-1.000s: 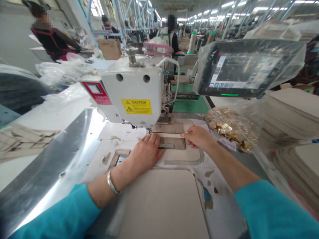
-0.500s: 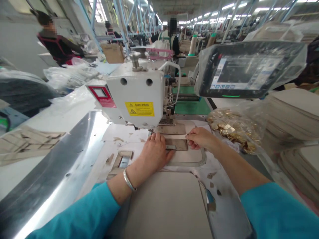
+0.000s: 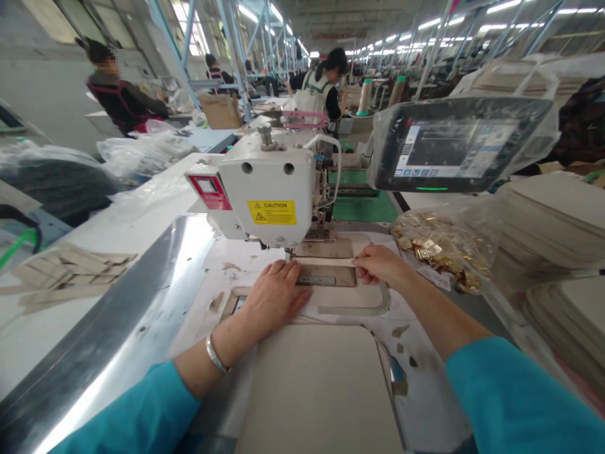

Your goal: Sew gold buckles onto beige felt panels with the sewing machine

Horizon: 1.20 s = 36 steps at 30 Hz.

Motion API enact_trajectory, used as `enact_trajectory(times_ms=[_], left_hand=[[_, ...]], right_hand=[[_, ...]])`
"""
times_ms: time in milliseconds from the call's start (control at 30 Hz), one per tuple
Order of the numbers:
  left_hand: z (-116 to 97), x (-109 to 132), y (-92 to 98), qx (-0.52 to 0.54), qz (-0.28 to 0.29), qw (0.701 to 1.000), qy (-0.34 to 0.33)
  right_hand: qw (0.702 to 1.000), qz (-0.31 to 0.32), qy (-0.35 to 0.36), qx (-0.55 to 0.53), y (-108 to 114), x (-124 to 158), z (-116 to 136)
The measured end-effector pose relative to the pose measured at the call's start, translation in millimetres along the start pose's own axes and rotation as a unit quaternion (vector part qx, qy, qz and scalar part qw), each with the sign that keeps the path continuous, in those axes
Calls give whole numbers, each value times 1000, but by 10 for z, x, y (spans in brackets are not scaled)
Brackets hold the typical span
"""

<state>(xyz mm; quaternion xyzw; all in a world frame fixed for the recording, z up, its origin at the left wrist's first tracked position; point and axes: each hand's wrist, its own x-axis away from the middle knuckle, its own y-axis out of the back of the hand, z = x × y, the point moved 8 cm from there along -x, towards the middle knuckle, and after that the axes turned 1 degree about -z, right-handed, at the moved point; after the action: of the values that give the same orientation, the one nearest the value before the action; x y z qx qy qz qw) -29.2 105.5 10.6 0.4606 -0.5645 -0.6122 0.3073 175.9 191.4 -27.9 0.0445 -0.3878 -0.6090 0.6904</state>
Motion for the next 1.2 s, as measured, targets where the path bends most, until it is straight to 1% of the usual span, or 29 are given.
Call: enact_trajectory(times_ms=[100,200,367,467,600,733,867,1000,1200], left_hand=[[-8,-29,10,-8,7,1000,-24],[-11,-36,-5,-10,5,999,-39],[23,-12,-44,-9,11,999,-36],[85,27,-37,-8,19,999,-29],[229,96,1,-11,33,999,-12],[373,168,50,-12,45,999,-11],[531,239,89,-11,45,999,-3],[689,312,113,-3,39,999,1],[924,439,152,-8,43,999,14]], right_hand=[[1000,6,14,24,11,-16,13],[999,14,25,26,32,-48,-7],[999,8,16,40,39,-70,-15],[999,0,1,48,-13,-59,25],[999,5,4,54,-146,-56,120],[998,10,14,58,-296,-57,227],[998,15,23,54,-453,-57,334],[998,15,16,51,-604,-73,422],[998,30,21,56,-858,-70,591]])
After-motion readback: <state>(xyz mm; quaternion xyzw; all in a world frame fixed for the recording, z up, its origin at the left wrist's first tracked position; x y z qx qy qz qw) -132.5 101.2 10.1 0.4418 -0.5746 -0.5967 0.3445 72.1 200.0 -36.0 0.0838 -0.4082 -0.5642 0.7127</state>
